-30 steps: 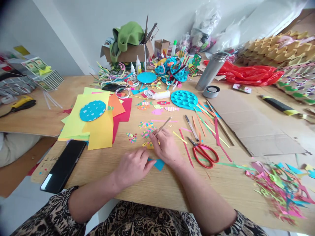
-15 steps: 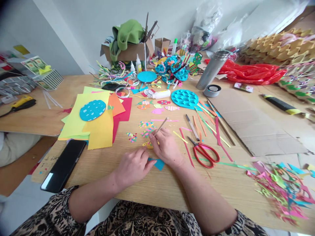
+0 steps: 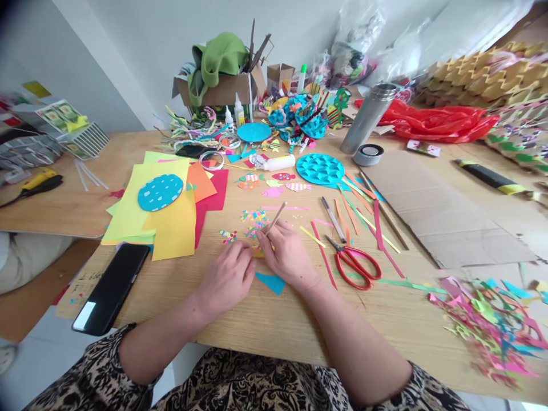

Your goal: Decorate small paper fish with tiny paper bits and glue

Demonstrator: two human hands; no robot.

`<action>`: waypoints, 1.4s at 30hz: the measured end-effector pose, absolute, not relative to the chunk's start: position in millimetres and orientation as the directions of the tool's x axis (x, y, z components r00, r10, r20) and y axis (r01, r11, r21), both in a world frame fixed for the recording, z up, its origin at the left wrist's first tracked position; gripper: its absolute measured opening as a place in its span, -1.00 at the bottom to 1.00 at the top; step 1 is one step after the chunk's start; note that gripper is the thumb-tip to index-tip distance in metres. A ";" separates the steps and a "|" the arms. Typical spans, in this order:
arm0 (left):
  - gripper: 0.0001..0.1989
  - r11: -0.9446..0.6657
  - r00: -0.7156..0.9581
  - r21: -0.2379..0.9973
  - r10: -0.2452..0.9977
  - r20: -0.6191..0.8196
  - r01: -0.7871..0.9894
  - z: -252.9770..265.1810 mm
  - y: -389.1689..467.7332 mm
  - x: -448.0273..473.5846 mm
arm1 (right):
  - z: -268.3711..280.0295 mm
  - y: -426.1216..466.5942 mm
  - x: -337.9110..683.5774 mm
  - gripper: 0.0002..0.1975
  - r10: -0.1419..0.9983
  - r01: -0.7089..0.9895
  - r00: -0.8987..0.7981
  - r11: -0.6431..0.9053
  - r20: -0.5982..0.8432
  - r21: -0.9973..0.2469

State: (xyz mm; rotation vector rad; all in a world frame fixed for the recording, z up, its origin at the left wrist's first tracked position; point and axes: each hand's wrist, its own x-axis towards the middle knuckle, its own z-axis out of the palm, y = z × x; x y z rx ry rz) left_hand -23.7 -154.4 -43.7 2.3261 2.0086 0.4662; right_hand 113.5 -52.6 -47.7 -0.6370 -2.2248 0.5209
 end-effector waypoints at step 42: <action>-0.68 -0.208 0.153 0.179 0.947 0.281 0.961 -43.9 -151.1 -31.4 | -41.7 -45.1 113.7 -0.55 0.966 0.171 -0.157 0.230 0.204 -0.958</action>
